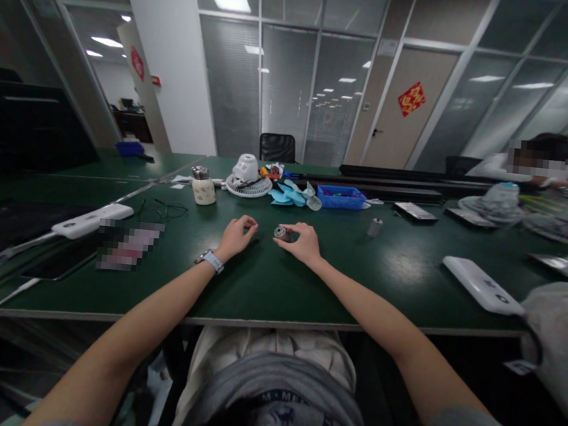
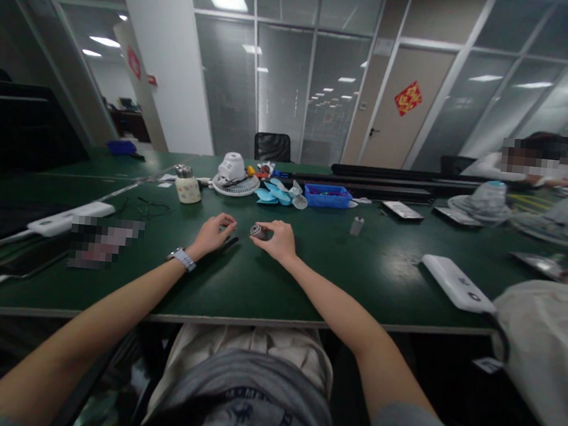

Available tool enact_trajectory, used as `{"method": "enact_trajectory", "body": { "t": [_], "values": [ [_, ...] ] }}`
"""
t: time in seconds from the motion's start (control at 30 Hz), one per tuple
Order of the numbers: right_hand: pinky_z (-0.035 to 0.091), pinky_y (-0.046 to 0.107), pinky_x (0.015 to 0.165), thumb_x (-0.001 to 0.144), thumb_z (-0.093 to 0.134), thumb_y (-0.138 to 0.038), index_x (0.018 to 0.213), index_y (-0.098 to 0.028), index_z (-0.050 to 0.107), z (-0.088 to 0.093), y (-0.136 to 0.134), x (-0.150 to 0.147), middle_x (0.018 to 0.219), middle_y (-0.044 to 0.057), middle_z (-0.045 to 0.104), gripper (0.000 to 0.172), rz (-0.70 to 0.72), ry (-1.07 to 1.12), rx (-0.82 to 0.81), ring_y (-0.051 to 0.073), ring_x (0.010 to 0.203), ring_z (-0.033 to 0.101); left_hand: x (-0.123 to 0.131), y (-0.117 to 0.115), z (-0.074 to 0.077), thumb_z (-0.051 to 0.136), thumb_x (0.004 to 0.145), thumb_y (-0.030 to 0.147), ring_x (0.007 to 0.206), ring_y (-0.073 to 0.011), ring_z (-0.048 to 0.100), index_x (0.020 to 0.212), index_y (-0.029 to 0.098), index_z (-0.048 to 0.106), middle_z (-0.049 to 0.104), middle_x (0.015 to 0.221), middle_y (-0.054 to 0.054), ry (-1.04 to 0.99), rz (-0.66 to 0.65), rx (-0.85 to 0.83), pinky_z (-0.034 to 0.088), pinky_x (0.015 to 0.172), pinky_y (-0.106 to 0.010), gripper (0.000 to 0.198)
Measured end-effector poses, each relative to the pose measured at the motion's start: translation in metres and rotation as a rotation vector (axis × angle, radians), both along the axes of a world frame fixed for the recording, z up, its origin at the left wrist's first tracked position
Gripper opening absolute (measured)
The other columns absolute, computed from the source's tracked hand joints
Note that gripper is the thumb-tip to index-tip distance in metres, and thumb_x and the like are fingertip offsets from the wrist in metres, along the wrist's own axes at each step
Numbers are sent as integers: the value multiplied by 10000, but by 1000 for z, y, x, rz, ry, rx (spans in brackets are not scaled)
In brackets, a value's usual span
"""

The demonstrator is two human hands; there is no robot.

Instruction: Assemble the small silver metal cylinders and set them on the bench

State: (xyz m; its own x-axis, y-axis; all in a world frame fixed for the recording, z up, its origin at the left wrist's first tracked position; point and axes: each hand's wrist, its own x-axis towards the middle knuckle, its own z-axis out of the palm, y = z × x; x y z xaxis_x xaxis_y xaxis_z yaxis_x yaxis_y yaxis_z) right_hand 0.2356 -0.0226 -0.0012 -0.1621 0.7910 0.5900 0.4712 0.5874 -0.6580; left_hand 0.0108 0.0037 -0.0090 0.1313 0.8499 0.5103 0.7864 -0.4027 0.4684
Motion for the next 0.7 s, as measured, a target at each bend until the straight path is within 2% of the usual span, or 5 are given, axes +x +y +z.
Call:
{"method": "enact_trajectory", "body": {
  "t": [0.2,0.27,0.33,0.5,0.7],
  "values": [
    [418,379,940,617,806,-409,984,-285,735,-2,5,-1,892,27,692,393,0,123,-85,213,880,594,0,2,-1,481,889,359,906,-234,602,972,215,590,716,913,-56,-1,-4,2,430,813,-365,199],
    [445,358,898,627,793,-428,997,-279,732,0,10,3,907,29,700,404,-70,175,-87,205,854,607,-1,2,-2,483,887,355,895,-234,600,979,214,592,718,906,-54,1,-8,3,428,820,-370,200],
    [462,357,863,651,765,-469,1024,-264,726,3,19,13,905,42,708,427,-214,188,-88,212,842,619,-1,3,-2,482,887,354,889,-234,597,985,213,594,717,903,-53,3,-7,2,429,812,-370,206],
    [474,352,820,724,706,-458,1118,-220,697,4,50,71,985,88,718,460,-626,127,-107,244,879,647,0,2,-2,479,886,347,878,-231,598,978,214,595,716,900,-51,4,-10,-8,433,795,-364,199],
    [475,348,832,766,668,-348,1125,-178,684,-14,81,154,987,124,718,398,-813,36,-93,249,898,654,-1,4,-3,484,880,358,885,-234,604,967,224,589,717,893,-49,-14,-26,-27,436,794,-368,192]
  ]
}}
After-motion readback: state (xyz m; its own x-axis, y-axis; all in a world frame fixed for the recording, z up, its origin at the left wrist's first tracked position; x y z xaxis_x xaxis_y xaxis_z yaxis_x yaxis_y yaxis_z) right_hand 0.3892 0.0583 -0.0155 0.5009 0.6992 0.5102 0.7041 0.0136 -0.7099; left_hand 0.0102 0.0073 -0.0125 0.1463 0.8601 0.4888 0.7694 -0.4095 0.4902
